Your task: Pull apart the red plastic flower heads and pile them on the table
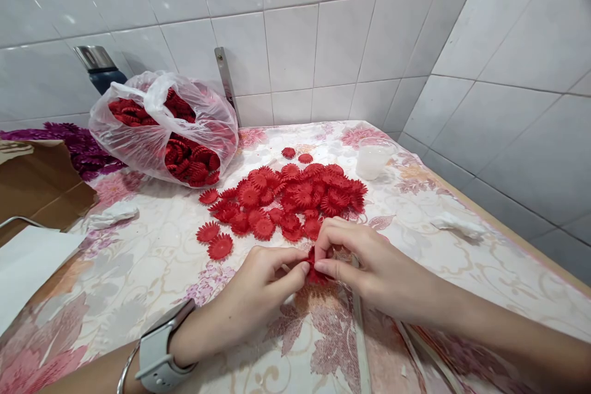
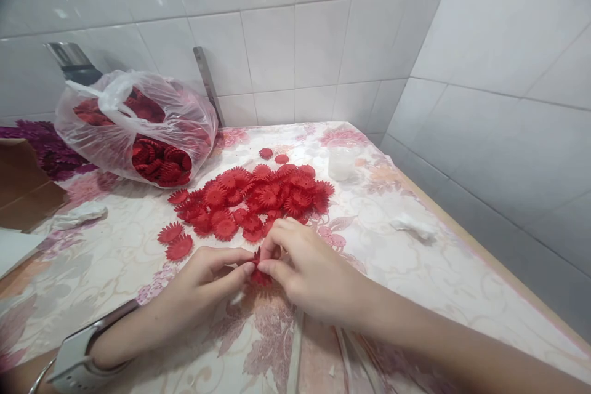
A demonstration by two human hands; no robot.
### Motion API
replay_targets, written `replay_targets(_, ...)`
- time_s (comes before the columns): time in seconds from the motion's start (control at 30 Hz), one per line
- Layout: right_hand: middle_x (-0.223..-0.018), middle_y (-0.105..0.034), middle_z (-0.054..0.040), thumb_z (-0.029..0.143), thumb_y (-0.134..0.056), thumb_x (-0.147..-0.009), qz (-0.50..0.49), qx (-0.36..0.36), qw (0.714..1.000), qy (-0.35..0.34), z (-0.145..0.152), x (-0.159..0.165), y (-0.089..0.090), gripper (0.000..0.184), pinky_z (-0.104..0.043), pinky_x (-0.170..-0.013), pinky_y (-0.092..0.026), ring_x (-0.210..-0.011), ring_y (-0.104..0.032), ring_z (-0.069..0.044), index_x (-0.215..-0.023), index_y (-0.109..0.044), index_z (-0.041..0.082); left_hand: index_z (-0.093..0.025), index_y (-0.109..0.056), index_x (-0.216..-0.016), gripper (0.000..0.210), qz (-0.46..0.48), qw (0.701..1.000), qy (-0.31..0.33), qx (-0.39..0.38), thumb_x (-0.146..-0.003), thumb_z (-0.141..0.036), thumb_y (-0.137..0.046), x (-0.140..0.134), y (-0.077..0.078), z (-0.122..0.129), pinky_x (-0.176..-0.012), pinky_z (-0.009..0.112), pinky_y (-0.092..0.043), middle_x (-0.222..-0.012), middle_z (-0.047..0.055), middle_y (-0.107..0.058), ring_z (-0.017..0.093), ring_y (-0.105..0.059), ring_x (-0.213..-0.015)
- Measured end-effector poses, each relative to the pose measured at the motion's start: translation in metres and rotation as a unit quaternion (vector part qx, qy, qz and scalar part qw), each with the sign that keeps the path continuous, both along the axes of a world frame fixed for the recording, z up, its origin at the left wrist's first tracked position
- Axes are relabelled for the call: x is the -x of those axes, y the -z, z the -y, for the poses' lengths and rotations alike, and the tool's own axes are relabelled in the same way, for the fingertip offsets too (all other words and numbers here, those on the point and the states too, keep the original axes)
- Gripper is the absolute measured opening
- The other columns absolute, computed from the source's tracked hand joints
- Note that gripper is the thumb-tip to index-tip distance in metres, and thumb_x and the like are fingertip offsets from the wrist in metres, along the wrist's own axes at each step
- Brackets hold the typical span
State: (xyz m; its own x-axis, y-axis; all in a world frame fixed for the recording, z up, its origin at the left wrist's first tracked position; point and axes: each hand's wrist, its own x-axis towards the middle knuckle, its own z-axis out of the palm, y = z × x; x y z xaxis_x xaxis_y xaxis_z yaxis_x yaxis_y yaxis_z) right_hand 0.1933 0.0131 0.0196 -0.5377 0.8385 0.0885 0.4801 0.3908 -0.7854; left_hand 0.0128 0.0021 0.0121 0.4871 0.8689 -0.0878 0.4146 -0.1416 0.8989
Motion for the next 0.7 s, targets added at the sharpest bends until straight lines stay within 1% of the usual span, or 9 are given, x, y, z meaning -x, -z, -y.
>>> replay_targets(0.07,-0.078,-0.053,-0.0017,0.011,-0.053,-0.083,-0.035,0.083,0.996,-0.016,-0.002,-0.002,-0.004,0.013,-0.029,-0.067,-0.036,-0.075,-0.048,-0.016,-0.071,-0.051,0.017,-0.015,-0.059,-0.067,0.021,0.033,0.999,-0.005,0.042,-0.084,-0.02,-0.048,0.001,-0.001,0.0,-0.055,0.02,-0.031,-0.061,-0.004,-0.047,0.01,-0.041,-0.059)
replay_targets(0.17,-0.071,-0.05,0.0005,0.017,-0.055,-0.082,-0.106,0.178,0.977,-0.054,-0.006,-0.004,-0.006,0.011,-0.027,-0.061,-0.035,-0.067,-0.046,-0.014,-0.071,-0.05,0.017,-0.014,-0.061,-0.063,0.02,0.12,0.98,-0.01,0.156,-0.08,-0.021,-0.053,0.003,-0.001,-0.001,-0.057,0.021,-0.037,-0.058,-0.002,-0.052,0.01,-0.046,-0.057)
replay_targets(0.2,-0.07,-0.049,0.0008,0.018,-0.055,-0.082,-0.117,0.184,0.974,-0.064,-0.007,-0.004,-0.006,0.011,-0.027,-0.06,-0.035,-0.065,-0.045,-0.014,-0.072,-0.05,0.017,-0.013,-0.062,-0.061,0.02,0.145,0.971,-0.01,0.188,-0.078,-0.021,-0.054,0.004,-0.001,-0.001,-0.057,0.022,-0.039,-0.058,-0.001,-0.054,0.01,-0.048,-0.056)
replay_targets(0.27,-0.072,-0.051,-0.0001,0.018,-0.054,-0.082,-0.11,0.134,0.983,-0.069,-0.007,-0.004,-0.006,0.01,-0.027,-0.062,-0.036,-0.067,-0.046,-0.014,-0.072,-0.052,0.017,-0.013,-0.063,-0.06,0.018,0.169,0.962,-0.015,0.215,-0.076,-0.018,-0.056,0.004,0.0,-0.002,-0.058,0.023,-0.041,-0.056,-0.001,-0.057,0.01,-0.05,-0.054)
replay_targets(0.37,-0.079,-0.054,-0.0016,0.013,-0.054,-0.082,-0.06,0.001,0.998,-0.035,-0.004,-0.002,-0.004,0.011,-0.028,-0.068,-0.037,-0.075,-0.049,-0.015,-0.071,-0.055,0.017,-0.014,-0.066,-0.063,0.015,0.14,0.974,-0.047,0.169,-0.074,-0.014,-0.056,0.003,0.001,-0.002,-0.055,0.021,-0.04,-0.057,-0.001,-0.058,0.01,-0.051,-0.054)
replay_targets(0.43,-0.078,-0.054,-0.0017,0.009,-0.056,-0.079,-0.038,-0.041,0.998,0.003,-0.001,0.001,-0.001,0.012,-0.027,-0.067,-0.038,-0.076,-0.05,-0.015,-0.07,-0.055,0.017,-0.015,-0.07,-0.068,0.015,0.108,0.985,-0.071,0.113,-0.074,-0.012,-0.057,0.001,0.001,-0.001,-0.055,0.02,-0.04,-0.062,-0.001,-0.063,0.01,-0.053,-0.058)
replay_targets(0.5,-0.076,-0.054,-0.0015,0.006,-0.057,-0.075,-0.023,-0.064,0.997,0.042,0.002,0.005,0.002,0.014,-0.027,-0.065,-0.037,-0.075,-0.05,-0.016,-0.068,-0.054,0.017,-0.016,-0.073,-0.073,0.016,0.082,0.991,-0.088,0.065,-0.075,-0.012,-0.058,-0.001,0.0,0.001,-0.058,0.019,-0.041,-0.069,0.0,-0.067,0.012,-0.055,-0.063)
replay_targets(0.6,-0.073,-0.054,-0.0013,0.006,-0.056,-0.073,-0.014,-0.082,0.993,0.084,0.004,0.008,0.004,0.015,-0.028,-0.065,-0.037,-0.074,-0.049,-0.016,-0.065,-0.053,0.018,-0.017,-0.075,-0.08,0.016,0.072,0.992,-0.104,0.029,-0.077,-0.015,-0.059,-0.004,0.0,0.003,-0.061,0.019,-0.044,-0.074,0.001,-0.071,0.014,-0.058,-0.069)
replay_targets(0.7,-0.073,-0.055,-0.001,0.009,-0.057,-0.072,-0.03,-0.048,0.992,0.115,0.006,0.009,0.002,0.011,-0.028,-0.065,-0.037,-0.073,-0.05,-0.016,-0.065,-0.054,0.018,-0.019,-0.075,-0.086,0.017,0.08,0.991,-0.106,0.01,-0.078,-0.018,-0.06,-0.005,0.0,0.005,-0.061,0.019,-0.045,-0.077,0.001,-0.072,0.014,-0.061,-0.07)
